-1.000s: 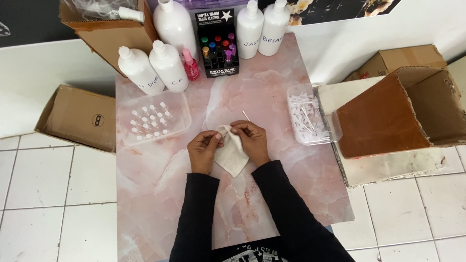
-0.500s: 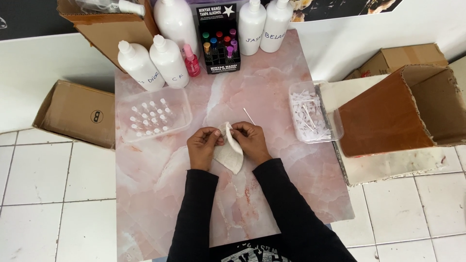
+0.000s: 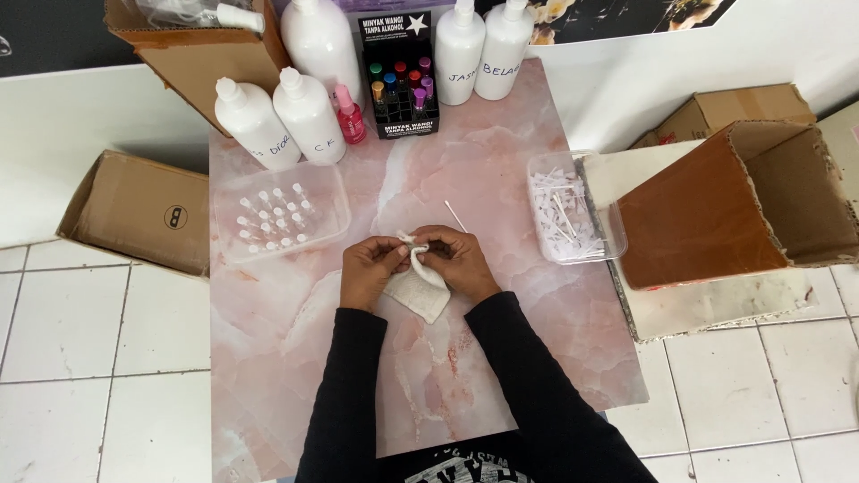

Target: Cleaning a small perfume tester vial or component using a cotton swab and a cloth on a table.

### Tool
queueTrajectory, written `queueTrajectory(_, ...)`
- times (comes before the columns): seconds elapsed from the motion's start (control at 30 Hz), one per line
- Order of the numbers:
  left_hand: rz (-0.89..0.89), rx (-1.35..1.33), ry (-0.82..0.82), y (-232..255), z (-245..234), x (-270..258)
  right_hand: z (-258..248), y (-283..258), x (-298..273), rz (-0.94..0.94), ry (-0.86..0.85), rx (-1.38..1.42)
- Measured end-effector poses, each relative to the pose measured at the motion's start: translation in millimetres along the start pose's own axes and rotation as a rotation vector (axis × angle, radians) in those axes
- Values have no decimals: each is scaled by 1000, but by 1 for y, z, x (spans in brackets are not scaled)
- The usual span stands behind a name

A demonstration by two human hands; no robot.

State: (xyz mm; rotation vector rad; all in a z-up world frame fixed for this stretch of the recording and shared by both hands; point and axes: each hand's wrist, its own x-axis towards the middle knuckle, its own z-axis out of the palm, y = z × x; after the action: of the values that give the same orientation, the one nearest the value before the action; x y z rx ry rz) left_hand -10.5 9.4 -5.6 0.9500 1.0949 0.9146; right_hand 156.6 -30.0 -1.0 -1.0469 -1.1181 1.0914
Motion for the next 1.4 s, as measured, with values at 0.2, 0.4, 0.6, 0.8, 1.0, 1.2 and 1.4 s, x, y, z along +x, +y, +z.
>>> queueTrajectory(0.2,-16,0,20,-3,1,0,-1,-1,-1,74,22,26)
queueTrajectory(0.4,126,-29,37,0,8,-13,-3,-3,3,173,10,-85)
queueTrajectory(0.6,267,51,61,1,8,-15,4,-11,5,194,30,-92)
queueTrajectory(0.8,125,10,39,-9,4,-5,3,-2,-1,-53,-62,-82)
queueTrajectory(1.0,235,24,18,-8,0,-9,2,8,-2,-126,-52,-109)
queueTrajectory(1.2,344,77,62,-3,5,-16,-3,3,2,136,-52,-29)
queueTrajectory(1.4,271,-38,101,-10,12,-10,-9,11,2,138,-48,47)
